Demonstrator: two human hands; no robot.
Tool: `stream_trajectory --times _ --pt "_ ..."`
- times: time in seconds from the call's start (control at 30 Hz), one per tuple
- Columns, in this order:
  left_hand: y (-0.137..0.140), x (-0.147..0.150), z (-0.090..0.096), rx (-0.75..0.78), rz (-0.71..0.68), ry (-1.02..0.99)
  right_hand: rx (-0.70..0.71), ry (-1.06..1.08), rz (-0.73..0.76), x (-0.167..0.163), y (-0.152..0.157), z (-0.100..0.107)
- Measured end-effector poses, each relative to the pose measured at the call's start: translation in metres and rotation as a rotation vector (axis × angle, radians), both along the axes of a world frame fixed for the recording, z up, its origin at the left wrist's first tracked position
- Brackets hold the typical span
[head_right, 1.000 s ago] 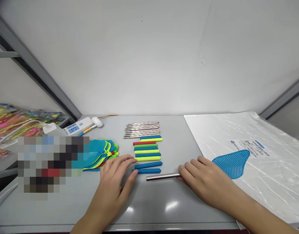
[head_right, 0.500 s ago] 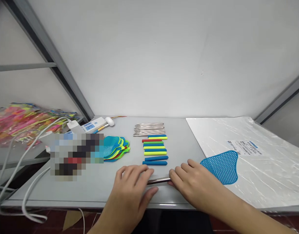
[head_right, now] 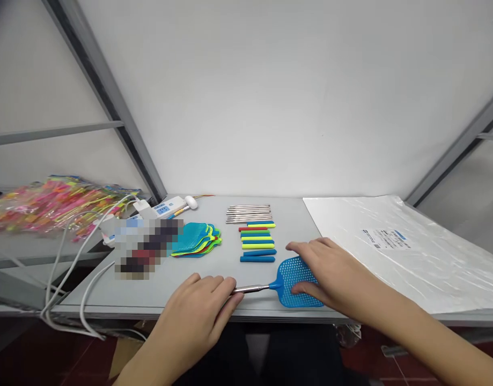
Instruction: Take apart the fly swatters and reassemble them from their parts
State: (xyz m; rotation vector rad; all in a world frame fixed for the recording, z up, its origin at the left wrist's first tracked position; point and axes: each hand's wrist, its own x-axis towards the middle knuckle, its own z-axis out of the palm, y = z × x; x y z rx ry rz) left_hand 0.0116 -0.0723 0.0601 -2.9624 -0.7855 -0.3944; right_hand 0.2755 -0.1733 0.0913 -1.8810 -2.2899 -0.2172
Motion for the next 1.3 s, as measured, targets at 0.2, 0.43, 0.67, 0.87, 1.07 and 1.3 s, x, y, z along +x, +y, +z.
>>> stream_trajectory --times 0.2,0.43,0.67,0.87,1.07,1.3 --pt "-0.010 0.011 0.000 0.103 -0.107 -0.028 -0.123 0.109 0.095 -0.019 -0.003 0.009" --pt "-0.011 0.022 -0.006 0.103 -0.142 -0.078 0.058 -0.155 0.200 -0.034 -0.001 0.008" --pt "0.002 0.012 -0.008 0.037 -0.003 -0.161 0.311 -0.460 0.360 -0.017 0.007 -0.007" --pt "0.036 -0.036 0.006 -0.096 0.346 -0.205 0.540 -0.522 -0.075 0.077 -0.002 -0.004" --pt "-0.005 -0.013 0.004 -0.097 0.170 -0.218 0.536 -0.188 0.115 0.019 0.025 -0.008" --pt "-0.015 0.004 -0.025 0.044 0.068 -0.413 0.646 0.120 0.357 -0.072 0.113 -0.017"
